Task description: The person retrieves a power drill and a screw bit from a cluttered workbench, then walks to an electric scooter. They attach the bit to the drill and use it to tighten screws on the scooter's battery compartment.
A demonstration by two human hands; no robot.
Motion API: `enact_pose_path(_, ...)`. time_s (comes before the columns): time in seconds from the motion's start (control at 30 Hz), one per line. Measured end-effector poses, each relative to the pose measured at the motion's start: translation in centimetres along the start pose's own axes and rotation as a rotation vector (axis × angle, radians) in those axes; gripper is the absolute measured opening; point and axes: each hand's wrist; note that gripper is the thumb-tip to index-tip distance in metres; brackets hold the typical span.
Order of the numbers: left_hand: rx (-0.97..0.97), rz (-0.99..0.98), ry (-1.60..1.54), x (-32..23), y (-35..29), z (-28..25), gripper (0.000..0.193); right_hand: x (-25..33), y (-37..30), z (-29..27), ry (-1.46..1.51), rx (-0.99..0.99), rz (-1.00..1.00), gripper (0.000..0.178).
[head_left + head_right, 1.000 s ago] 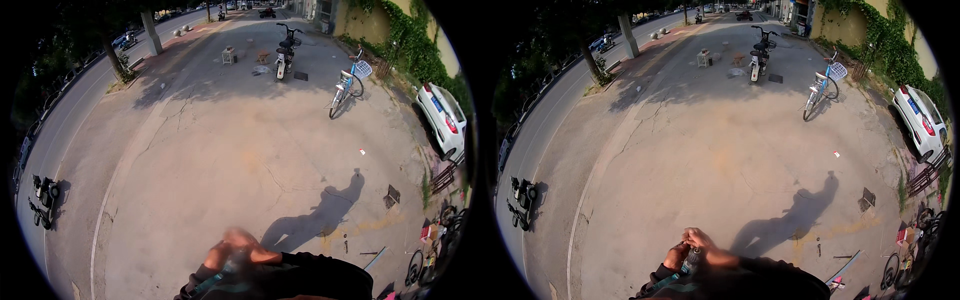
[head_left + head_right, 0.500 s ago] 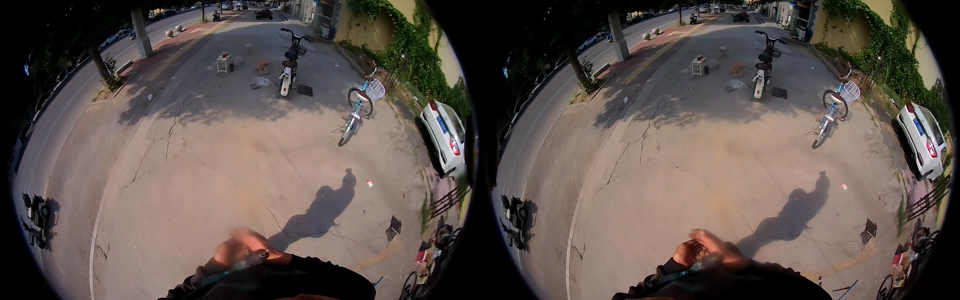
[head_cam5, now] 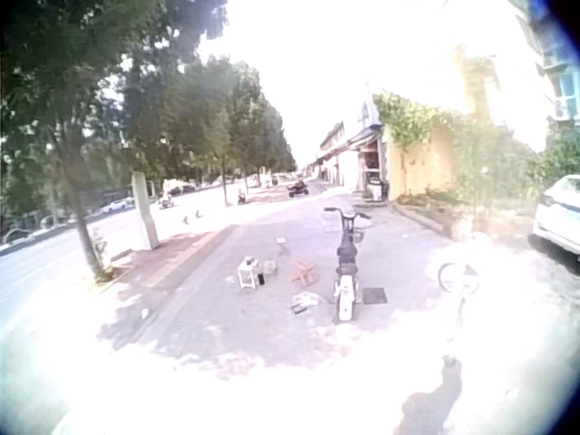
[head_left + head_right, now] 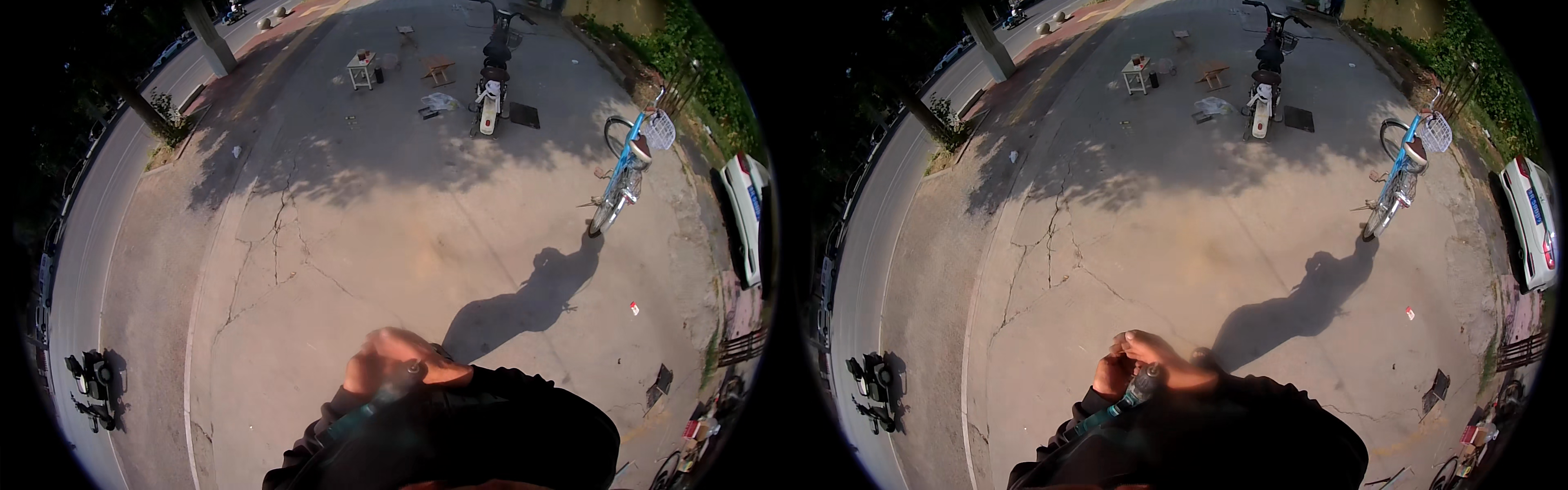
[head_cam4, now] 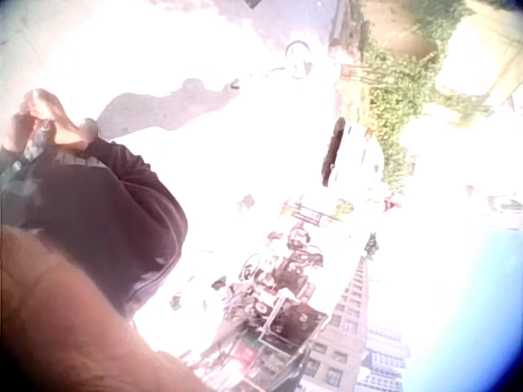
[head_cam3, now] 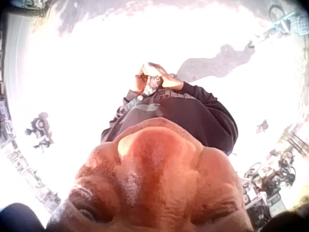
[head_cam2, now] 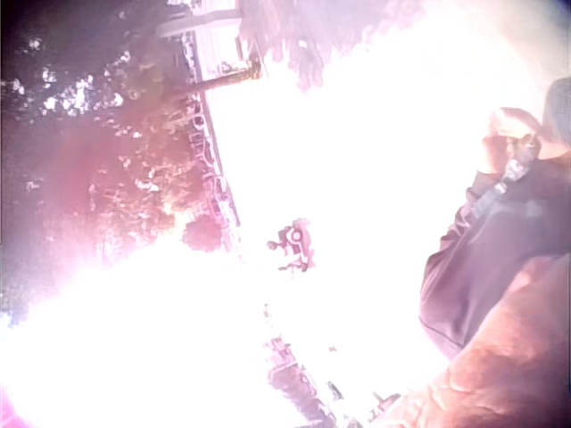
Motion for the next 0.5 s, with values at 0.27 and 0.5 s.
enact_pose_path(0.27, -0.095, -0.266, -0.195, -3.2, 21.2, -18.0, 0.028, 15.8, 13.6, -14.0, 0.177, -0.374, 0.019, 0.033)
enact_pose_path(0.5, -0.078, -0.263, 0.060, -14.0, 40.8, -23.6, 0.040, 28.8, 22.1, -27.3, -0.704, -0.217, -0.078, 0.032)
Point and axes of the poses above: each hand's wrist, its own y-axis towards the middle knuckle, its own z-axis out of the palm, x = y × z, and after that the axes turned 15 degrees about x, right-handed
